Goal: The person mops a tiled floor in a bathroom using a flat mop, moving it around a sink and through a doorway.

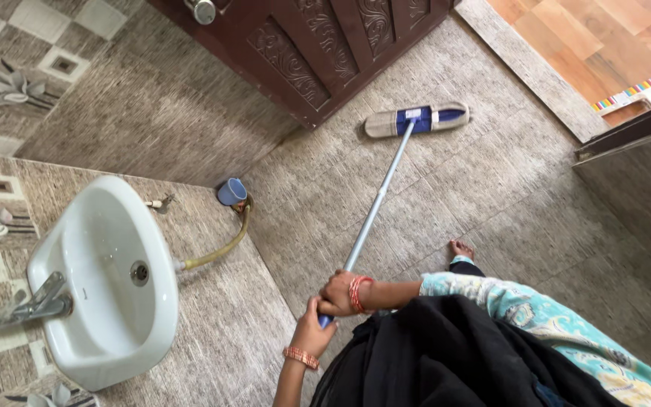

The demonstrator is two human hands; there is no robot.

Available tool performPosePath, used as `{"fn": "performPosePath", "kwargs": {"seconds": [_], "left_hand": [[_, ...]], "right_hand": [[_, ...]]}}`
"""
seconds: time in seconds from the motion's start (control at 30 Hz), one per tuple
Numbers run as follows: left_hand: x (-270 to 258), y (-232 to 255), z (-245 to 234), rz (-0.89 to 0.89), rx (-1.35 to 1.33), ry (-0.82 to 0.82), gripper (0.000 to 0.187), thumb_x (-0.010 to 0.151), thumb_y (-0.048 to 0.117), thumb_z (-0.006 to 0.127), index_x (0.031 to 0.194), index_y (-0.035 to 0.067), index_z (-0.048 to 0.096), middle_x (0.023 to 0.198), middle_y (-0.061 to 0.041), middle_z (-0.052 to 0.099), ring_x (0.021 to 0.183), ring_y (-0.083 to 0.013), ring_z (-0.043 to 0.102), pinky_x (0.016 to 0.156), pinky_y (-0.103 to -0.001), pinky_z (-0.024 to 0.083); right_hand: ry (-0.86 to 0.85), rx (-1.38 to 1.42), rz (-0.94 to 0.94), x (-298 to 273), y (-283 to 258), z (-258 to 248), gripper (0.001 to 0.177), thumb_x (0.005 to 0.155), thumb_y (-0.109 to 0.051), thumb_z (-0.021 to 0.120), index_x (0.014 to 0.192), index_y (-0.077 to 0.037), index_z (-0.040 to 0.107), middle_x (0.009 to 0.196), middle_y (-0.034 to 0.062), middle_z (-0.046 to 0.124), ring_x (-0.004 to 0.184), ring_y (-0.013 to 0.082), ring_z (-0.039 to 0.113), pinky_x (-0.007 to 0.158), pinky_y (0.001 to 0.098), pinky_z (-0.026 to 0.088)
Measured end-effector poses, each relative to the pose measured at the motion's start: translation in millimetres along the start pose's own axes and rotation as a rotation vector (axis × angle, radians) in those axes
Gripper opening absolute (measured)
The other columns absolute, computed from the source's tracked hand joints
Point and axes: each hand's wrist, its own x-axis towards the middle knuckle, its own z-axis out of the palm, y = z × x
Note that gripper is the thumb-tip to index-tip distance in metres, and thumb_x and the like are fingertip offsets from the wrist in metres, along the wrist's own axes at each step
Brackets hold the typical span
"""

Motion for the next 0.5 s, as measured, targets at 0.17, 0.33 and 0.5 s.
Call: {"fn": "performPosePath", "kwargs": {"seconds": [0.17, 0.33, 0.5], "left_hand": [[89.0, 36.6, 44.6, -0.004, -0.044, 0.012, 0.068, 0.078, 0.023, 0.080, 0.135, 0.014, 0.043, 0.104, -0.024, 0.073, 0.098, -0.0438, 0.072, 0.080, -0.049, 0.058], [164.3, 60.0, 116.2, 0.050, -0.096, 0.043, 0.072, 0.080, 0.022, 0.079, 0.140, 0.014, 0.039, 0.106, -0.026, 0.071, 0.098, -0.0461, 0.070, 0.080, -0.051, 0.057], [167.6, 78.2, 137.1, 0.051, -0.117, 0.038, 0.072, 0.083, 0.022, 0.079, 0.140, 0.014, 0.037, 0.108, -0.026, 0.072, 0.100, -0.0465, 0.070, 0.081, -0.051, 0.056]], "right_hand": [[0.065, -0.103, 0.042, -12.1, 89.3, -32.8, 0.045, 0.091, -0.047, 0.045, 0.085, -0.009, 0.070, 0.085, 0.0115, 0.072, 0.090, 0.0330, 0.066, 0.102, 0.0561, 0.040], [-0.046, -0.205, 0.177, -34.8, 166.7, -57.7, 0.047, 0.094, -0.047, 0.040, 0.092, -0.010, 0.069, 0.095, 0.0102, 0.071, 0.105, 0.0292, 0.063, 0.103, 0.0632, 0.034], [-0.139, -0.228, 0.182, -55.3, 177.8, -79.1, 0.049, 0.095, -0.048, 0.041, 0.092, -0.008, 0.069, 0.094, 0.0119, 0.070, 0.104, 0.0298, 0.062, 0.106, 0.0629, 0.034]]}}
